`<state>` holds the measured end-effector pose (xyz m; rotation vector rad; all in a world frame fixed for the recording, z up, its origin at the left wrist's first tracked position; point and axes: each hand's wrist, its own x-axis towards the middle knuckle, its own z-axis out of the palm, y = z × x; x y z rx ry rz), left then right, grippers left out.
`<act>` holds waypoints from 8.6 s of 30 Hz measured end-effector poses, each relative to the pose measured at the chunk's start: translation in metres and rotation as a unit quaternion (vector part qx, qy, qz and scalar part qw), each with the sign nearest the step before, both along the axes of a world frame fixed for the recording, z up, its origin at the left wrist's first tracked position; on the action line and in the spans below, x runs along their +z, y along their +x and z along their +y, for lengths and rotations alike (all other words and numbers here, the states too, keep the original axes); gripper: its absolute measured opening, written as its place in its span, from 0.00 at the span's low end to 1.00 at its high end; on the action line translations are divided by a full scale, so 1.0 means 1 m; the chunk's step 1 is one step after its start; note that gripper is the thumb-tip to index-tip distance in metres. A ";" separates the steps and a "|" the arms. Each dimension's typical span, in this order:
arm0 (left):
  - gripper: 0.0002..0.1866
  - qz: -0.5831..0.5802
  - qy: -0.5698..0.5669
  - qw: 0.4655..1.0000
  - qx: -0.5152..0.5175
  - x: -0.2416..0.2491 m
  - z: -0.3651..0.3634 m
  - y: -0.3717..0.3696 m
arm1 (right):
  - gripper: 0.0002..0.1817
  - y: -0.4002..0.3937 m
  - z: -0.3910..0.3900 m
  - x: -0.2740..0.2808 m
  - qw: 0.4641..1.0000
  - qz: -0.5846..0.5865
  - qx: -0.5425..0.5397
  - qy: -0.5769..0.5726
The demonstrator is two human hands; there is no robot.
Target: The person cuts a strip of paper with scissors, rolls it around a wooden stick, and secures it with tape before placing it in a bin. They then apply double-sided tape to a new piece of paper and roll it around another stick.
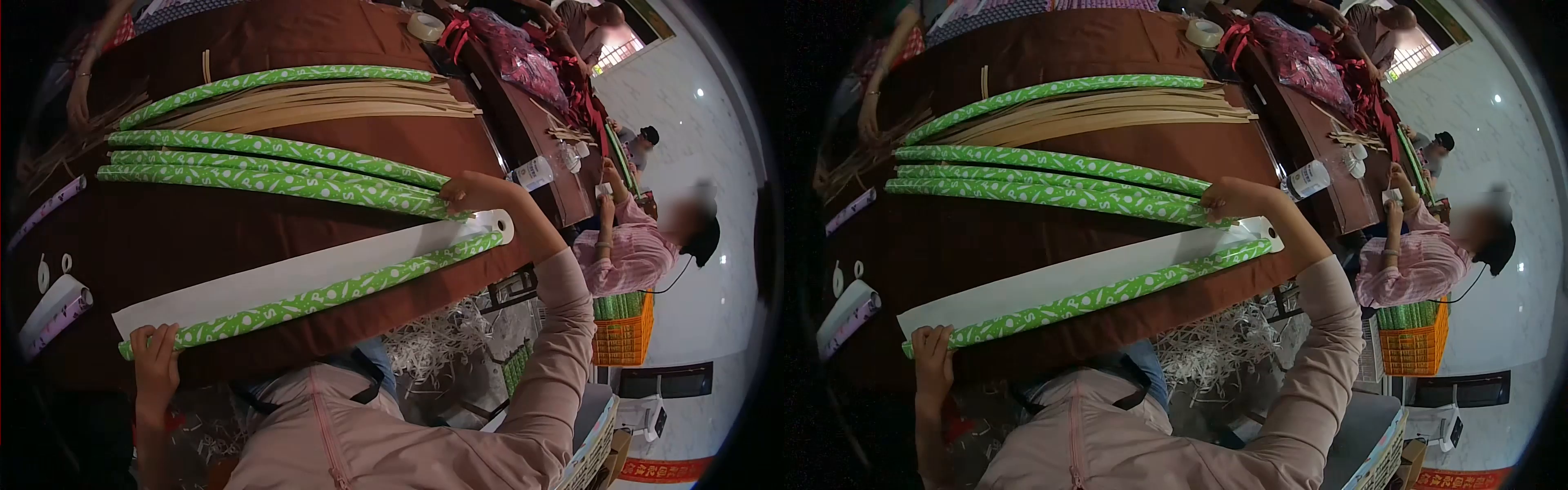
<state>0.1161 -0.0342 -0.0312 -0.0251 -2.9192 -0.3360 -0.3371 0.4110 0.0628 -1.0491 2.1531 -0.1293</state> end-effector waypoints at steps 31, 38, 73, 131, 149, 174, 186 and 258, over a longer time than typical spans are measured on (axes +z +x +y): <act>0.27 -0.036 -0.022 0.999 0.017 0.000 -0.015 0.011 | 0.17 0.029 0.016 -0.021 0.976 0.033 -0.083 -0.201; 0.27 -0.058 0.078 0.995 0.029 0.007 -0.015 0.008 | 0.16 0.054 0.026 -0.056 0.900 0.021 -0.224 -0.372; 0.18 0.081 0.091 0.953 -0.276 0.006 0.241 -0.331 | 0.14 0.077 0.028 -0.071 0.862 0.220 -0.183 -0.418; 0.15 0.049 0.080 0.966 -0.243 0.002 0.242 -0.329 | 0.26 0.131 0.007 -0.110 0.741 0.442 -0.466 -0.199; 0.15 0.131 0.084 0.962 -0.225 0.010 0.236 -0.333 | 0.24 0.131 0.008 -0.104 0.762 0.412 -0.467 -0.174; 0.16 0.176 0.066 0.959 -0.211 0.018 0.232 -0.328 | 0.15 0.117 0.044 -0.082 0.843 0.259 -0.409 -0.234; 0.17 0.211 0.086 0.948 -0.223 0.015 0.231 -0.327 | 0.39 0.047 0.040 -0.088 0.810 0.503 -0.279 -0.116; 0.23 -0.025 -0.098 0.955 -0.279 -0.005 0.285 -0.239 | 0.44 0.647 0.151 -0.335 0.088 0.129 -0.975 -0.156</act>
